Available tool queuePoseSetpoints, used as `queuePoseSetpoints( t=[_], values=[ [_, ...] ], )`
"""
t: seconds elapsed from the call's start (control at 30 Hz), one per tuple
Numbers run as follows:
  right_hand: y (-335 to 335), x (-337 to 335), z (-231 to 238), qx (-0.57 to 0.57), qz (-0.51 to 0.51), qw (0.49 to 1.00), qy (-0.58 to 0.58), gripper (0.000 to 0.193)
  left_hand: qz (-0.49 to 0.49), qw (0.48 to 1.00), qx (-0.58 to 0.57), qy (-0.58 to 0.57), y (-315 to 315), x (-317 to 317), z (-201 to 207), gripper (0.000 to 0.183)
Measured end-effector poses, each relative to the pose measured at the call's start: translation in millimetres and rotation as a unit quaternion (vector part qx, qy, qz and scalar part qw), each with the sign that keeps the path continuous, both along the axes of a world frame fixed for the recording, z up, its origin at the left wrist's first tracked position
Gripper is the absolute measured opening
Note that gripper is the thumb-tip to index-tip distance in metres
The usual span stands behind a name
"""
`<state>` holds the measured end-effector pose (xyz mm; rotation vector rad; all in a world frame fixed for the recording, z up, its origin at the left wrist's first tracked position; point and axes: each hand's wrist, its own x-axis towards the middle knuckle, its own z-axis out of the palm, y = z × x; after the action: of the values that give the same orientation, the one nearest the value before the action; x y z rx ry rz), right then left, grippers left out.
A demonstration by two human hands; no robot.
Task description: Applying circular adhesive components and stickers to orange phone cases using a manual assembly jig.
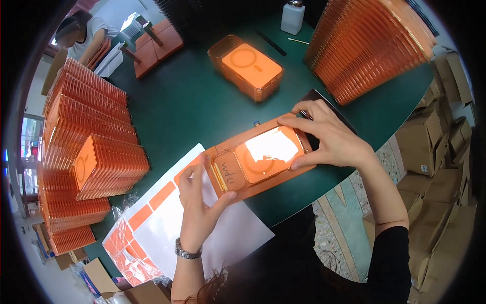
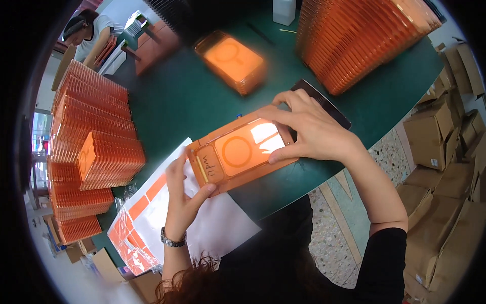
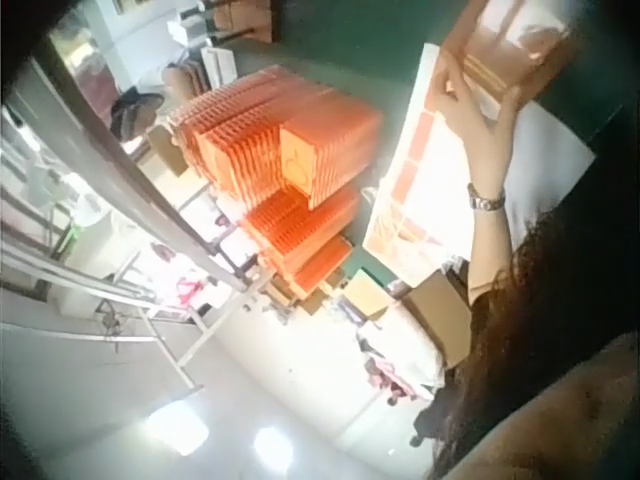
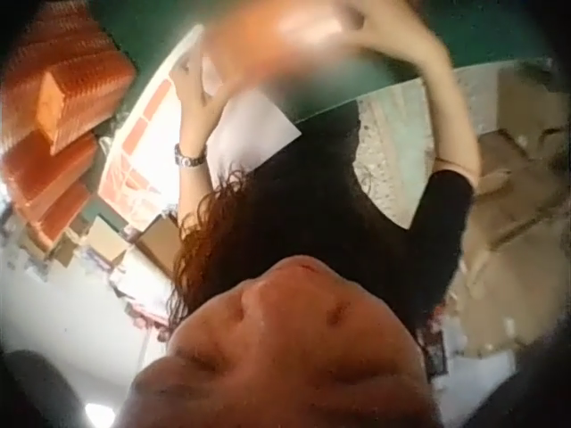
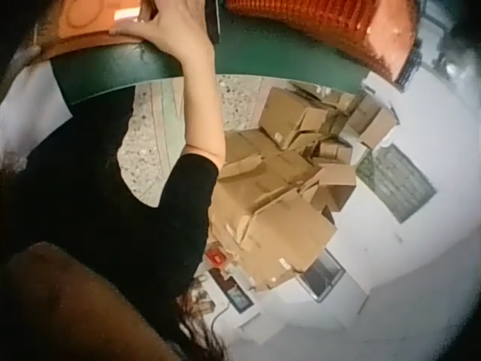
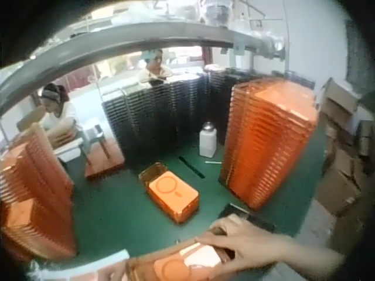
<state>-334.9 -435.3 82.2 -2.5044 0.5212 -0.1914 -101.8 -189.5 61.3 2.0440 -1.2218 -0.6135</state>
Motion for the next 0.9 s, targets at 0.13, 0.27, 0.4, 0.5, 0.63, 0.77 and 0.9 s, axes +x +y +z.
queuePoseSetpoints(
  t=[0.13, 0.27, 0.4, 0.5, 0.63, 0.77, 0.9],
  values=[
    [2.5, 7.9, 14.2, -0.039, 0.01, 0.999, 0.03, 0.086, -0.06, 0.987, 0.026, -0.145, 3.4, 7.0, -5.9, 0.107],
    [0.2, 8.4, 18.3, -0.074, 0.055, 0.996, -0.011, 0.095, -0.185, 0.969, -0.023, -0.164, -9.5, 21.4, 8.9, 0.109],
    [13.3, 25.1, 5.5, -0.06, 0.14, 0.988, 0.003, 0.097, -0.251, 0.929, -0.108, -0.248, -25.7, 31.1, -6.5, 0.097],
    [15.2, 34.8, 11.4, -0.024, 0.15, 0.988, -0.031, 0.09, -0.22, 0.923, -0.203, -0.24, -27.5, 30.2, -3.8, 0.09],
    [-0.8, 37.0, 35.3, 0.005, 0.083, 0.989, -0.124, 0.083, -0.118, 0.921, -0.335, -0.158, -43.1, 25.9, 27.6, 0.101],
    [-30.9, 81.1, 33.1, -0.123, -0.192, 0.968, -0.102, 0.084, -0.093, 0.955, -0.243, -0.14, 0.0, 24.3, 52.5, 0.098],
    [-60.2, 135.8, 14.8, -0.166, -0.249, 0.954, -0.016, 0.09, -0.217, 0.954, 0.095, -0.184, 103.7, 5.0, 35.1, 0.09]
  ],
)
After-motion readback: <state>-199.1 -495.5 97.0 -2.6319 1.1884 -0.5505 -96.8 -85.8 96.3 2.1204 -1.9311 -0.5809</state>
